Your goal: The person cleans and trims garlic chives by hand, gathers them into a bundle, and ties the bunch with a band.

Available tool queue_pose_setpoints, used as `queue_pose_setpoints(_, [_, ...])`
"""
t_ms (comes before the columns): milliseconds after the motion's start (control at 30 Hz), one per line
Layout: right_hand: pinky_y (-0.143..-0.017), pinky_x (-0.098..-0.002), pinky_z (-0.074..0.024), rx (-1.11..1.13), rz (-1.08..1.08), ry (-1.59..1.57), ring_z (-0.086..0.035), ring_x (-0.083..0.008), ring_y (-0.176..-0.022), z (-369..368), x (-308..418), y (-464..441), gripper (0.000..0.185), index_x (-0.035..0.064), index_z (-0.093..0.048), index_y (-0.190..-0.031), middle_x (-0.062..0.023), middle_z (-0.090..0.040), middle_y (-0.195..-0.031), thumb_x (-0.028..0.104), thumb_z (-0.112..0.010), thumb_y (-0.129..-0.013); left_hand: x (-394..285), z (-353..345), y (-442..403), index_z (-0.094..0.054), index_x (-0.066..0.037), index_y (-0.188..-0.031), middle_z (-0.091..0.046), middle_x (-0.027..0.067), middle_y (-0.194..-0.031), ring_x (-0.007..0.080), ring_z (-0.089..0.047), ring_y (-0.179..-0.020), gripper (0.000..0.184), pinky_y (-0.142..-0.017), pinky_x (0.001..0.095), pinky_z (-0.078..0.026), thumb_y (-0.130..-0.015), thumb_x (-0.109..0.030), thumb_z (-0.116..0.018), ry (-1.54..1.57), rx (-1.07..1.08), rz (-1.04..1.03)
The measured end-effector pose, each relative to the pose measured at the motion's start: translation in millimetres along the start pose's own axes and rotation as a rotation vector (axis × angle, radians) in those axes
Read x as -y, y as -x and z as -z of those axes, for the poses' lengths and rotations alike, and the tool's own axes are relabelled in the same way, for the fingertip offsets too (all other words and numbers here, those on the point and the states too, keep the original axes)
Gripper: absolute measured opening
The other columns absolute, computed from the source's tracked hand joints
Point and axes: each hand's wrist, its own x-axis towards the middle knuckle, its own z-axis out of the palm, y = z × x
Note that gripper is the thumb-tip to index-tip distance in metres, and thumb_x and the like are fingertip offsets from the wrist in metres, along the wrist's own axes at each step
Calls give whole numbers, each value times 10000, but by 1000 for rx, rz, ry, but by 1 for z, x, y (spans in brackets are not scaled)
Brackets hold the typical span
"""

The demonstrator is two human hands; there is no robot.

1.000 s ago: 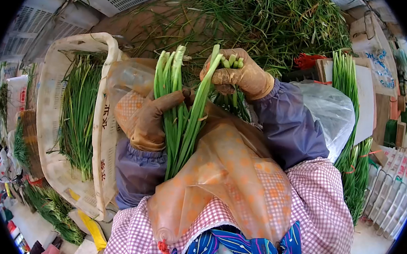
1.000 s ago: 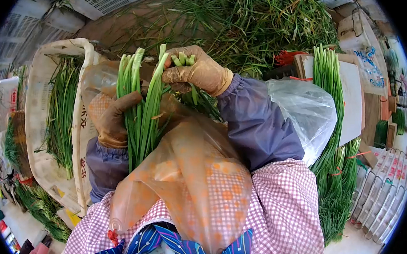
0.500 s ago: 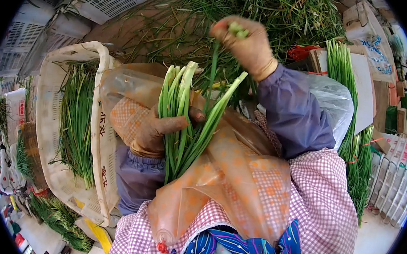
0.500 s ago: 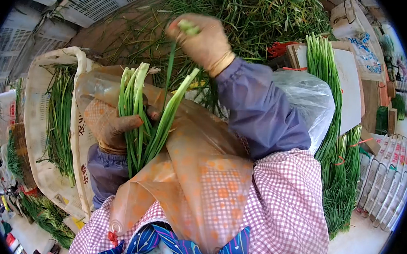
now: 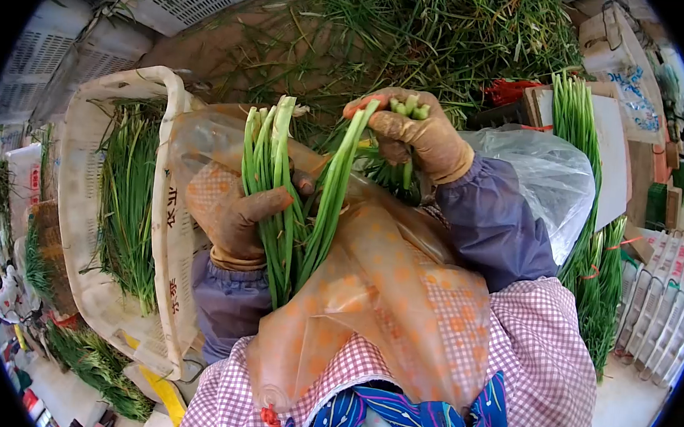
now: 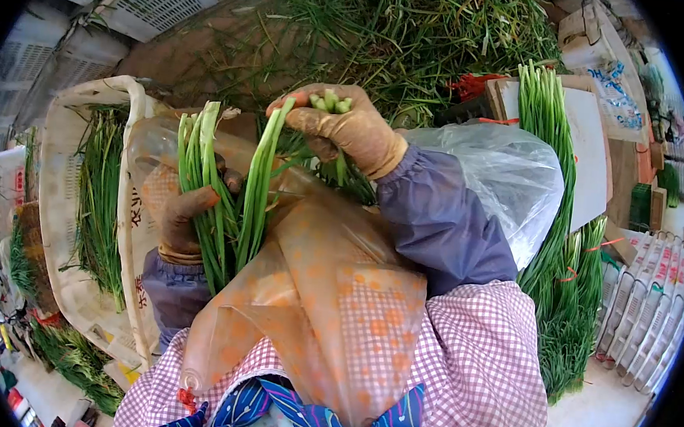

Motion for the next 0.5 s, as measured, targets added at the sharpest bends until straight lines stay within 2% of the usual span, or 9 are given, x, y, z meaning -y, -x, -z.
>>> queue_pose_setpoints(33, [-407,-192,-299,2,5,-1,-391,-39,-463,-5,1,0,246,16,-643,-1043,2,-582,-702,126,-665,-824,0,-2,0,-499,-19,-1074,-594,159,-938,274,-620,-714,420,-610,396,-569,-683,-51,-647,14,-15,-7])
queue_pose_setpoints(100, [-416,-192,-298,143,-25,6,-412,-33,-501,-15,2,1,207,32,-655,-1017,7,-596,-729,148,-655,-846,-1,-1,2,-505,-16,-1061,-597,156,-932,270,-622,-712,403,-615,386,-567,-687,-59,-647,0,-22,-21])
queue_pose_setpoints(167, [-413,-197,-328,116,-73,-11,-441,-40,-508,-24,-1,2,193,27,-655,-1000,5,-600,-732,138,-655,-843,0,-1,3,-511,-13,-1048,-600,153,-925,267,-625,-709,387,-619,377,-566,-691,-67,-648,-5,-35,-35])
queue_pose_setpoints(233, [-420,-194,-360,57,-44,7,-464,-43,-515,-33,2,1,185,28,-656,-990,0,-607,-740,138,-653,-842,-3,-8,2,-528,-4,-1030,-605,142,-898,260,-627,-702,361,-629,352,-563,-697,-80,-644,-52,-41,-2])
queue_pose_setpoints(300, [-411,-194,-324,6,-12,57,-425,-58,-466,-40,4,-3,219,18,-653,-985,-23,-599,-715,181,-651,-838,-7,-10,2,-539,4,-1025,-607,130,-873,254,-631,-711,352,-635,337,-560,-706,-97,-651,-83,-60,6])
queue_pose_setpoints(367, [-405,-194,-342,-129,119,70,-448,-59,-461,-35,10,-10,198,17,-649,-965,-22,-602,-698,178,-629,-850,-5,0,-1,-541,-11,-1048,-609,120,-878,255,-635,-757,346,-632,354,-565,-729,-86,-650,29,-14,-23])
queue_pose_setpoints(400, [-400,-191,-358,-174,155,181,-468,-57,-461,-24,16,-14,190,18,-646,-955,-21,-603,-680,177,-612,-859,-3,3,-1,-548,-31,-1050,-613,109,-884,265,-637,-829,313,-632,386,-570,-755,-74,-645,83,-68,-75])
queue_pose_setpoints(433, [-399,-190,-369,-217,215,199,-469,-58,-461,-14,22,-17,182,19,-645,-955,-21,-595,-670,170,-596,-867,-6,3,1,-548,-31,-1050,-613,109,-884,265,-637,-829,313,-632,386,-570,-755,-74,-645,84,-66,-79])
queue_pose_setpoints(500, [-404,-198,-392,-275,250,204,-494,-58,-500,14,34,-22,152,35,-662,-922,-27,-633,-755,165,-605,-867,-14,1,6,-546,-43,-1066,-616,103,-889,281,-632,-879,316,-630,408,-573,-766,-62,-642,141,-77,-3])
